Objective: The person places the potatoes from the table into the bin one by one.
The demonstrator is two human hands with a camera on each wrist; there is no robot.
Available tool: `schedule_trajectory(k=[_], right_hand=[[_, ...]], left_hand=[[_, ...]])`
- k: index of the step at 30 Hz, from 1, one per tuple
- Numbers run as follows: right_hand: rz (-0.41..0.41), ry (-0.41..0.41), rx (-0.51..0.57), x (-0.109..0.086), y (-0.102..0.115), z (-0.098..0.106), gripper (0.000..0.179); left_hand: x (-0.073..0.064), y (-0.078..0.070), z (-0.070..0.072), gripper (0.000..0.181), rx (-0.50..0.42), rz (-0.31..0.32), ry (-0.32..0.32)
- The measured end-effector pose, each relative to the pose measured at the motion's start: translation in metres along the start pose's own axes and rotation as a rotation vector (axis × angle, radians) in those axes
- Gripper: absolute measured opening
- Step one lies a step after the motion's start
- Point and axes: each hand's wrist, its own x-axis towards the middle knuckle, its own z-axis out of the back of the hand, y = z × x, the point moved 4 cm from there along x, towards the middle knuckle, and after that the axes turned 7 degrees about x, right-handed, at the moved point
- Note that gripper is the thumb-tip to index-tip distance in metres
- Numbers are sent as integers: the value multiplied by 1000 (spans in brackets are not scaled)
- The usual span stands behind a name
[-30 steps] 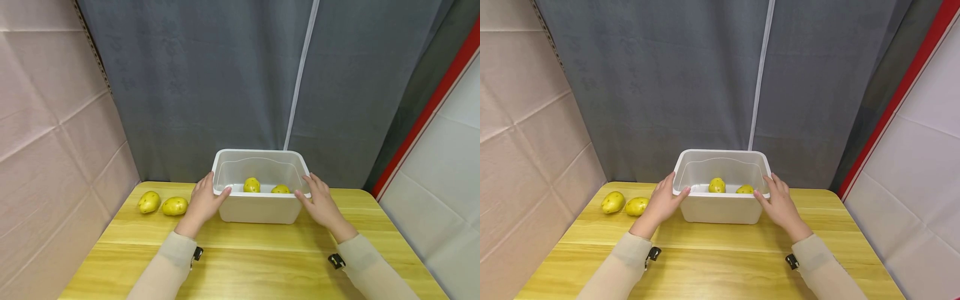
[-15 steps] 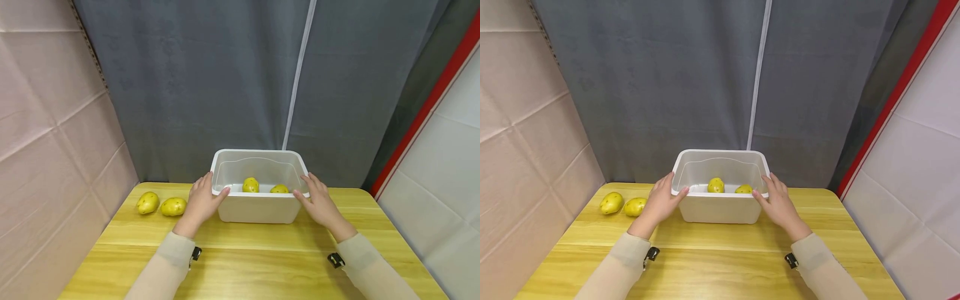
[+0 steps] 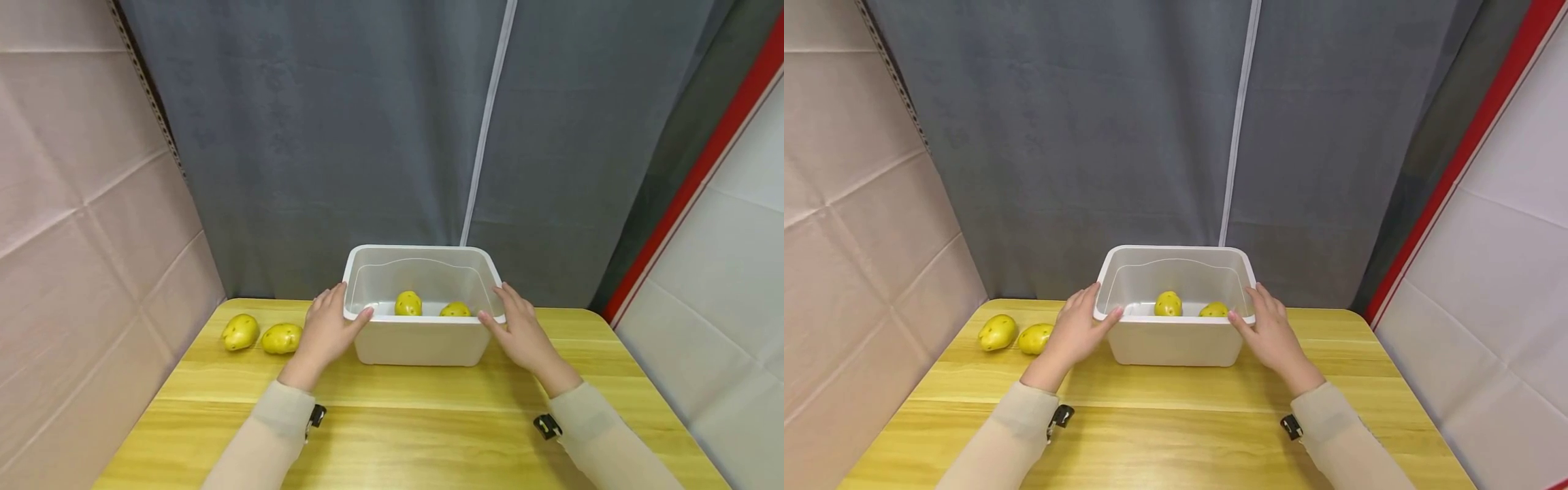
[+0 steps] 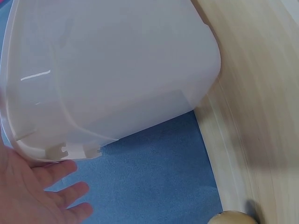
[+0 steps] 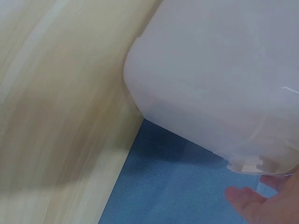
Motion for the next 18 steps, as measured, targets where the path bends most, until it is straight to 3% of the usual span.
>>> schedule_trajectory(k=[18], right_hand=[[-11,-4,6,0,0,0,80]], left_hand=[[-7,5,5,88,19,-26,-22]])
